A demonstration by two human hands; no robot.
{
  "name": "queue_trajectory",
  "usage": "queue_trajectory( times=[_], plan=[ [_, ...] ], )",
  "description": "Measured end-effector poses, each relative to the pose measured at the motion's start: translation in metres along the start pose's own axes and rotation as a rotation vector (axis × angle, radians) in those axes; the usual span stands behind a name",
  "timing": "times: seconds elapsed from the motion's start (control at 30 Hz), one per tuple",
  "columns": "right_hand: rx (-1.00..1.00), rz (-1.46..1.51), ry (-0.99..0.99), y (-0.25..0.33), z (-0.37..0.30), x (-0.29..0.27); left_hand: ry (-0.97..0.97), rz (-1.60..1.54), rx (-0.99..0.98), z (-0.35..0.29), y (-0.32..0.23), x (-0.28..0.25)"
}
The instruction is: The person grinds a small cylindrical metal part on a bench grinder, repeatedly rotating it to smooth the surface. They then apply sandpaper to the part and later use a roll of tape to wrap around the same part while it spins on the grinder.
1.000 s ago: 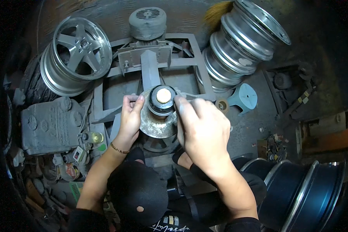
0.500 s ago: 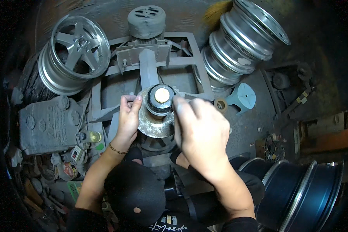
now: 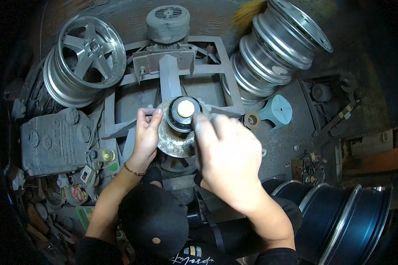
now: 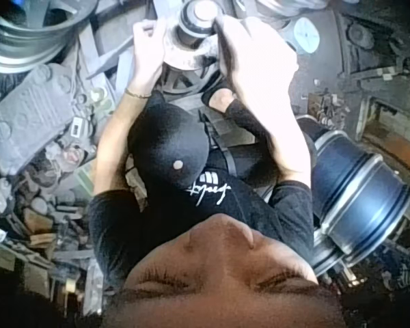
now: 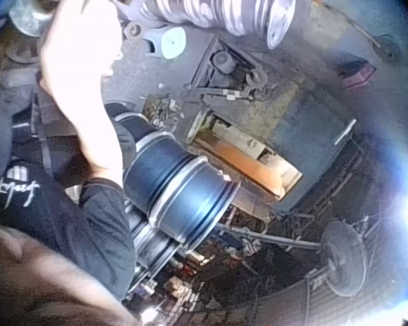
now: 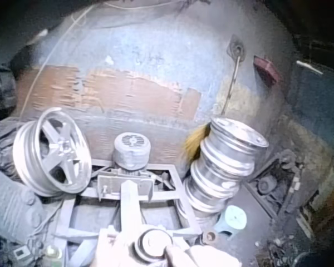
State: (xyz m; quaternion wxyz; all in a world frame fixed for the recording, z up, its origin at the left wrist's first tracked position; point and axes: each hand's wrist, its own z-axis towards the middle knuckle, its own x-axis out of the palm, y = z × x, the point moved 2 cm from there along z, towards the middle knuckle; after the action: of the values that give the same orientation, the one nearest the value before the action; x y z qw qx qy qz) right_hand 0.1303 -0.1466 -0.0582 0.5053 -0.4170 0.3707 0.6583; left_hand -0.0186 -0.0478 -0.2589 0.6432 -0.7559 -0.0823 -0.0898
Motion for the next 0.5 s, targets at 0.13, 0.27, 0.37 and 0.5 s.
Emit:
queue_trajectory(
  times=[0.13, 0.27, 0.37, 0.5],
  plan=[
    [0.009, -0.012, 0.043, 0.002, 0.005, -0.004, -0.013, -0.010, 0.002, 0.000, 0.000, -0.001],
    [-0.022, -0.028, 0.063, 0.004, 0.002, -0.006, 0.005, -0.046, -0.002, 0.000, -0.002, 0.000],
    [0.015, -0.063, 0.047, -0.006, 0.007, -0.004, 0.009, -0.042, -0.011, 0.000, 0.000, -0.001],
    [-0.042, -0.042, -0.008, -0.017, 0.020, 0.001, -0.002, -0.005, 0.027, 0.001, -0.001, -0.002]
  ],
)
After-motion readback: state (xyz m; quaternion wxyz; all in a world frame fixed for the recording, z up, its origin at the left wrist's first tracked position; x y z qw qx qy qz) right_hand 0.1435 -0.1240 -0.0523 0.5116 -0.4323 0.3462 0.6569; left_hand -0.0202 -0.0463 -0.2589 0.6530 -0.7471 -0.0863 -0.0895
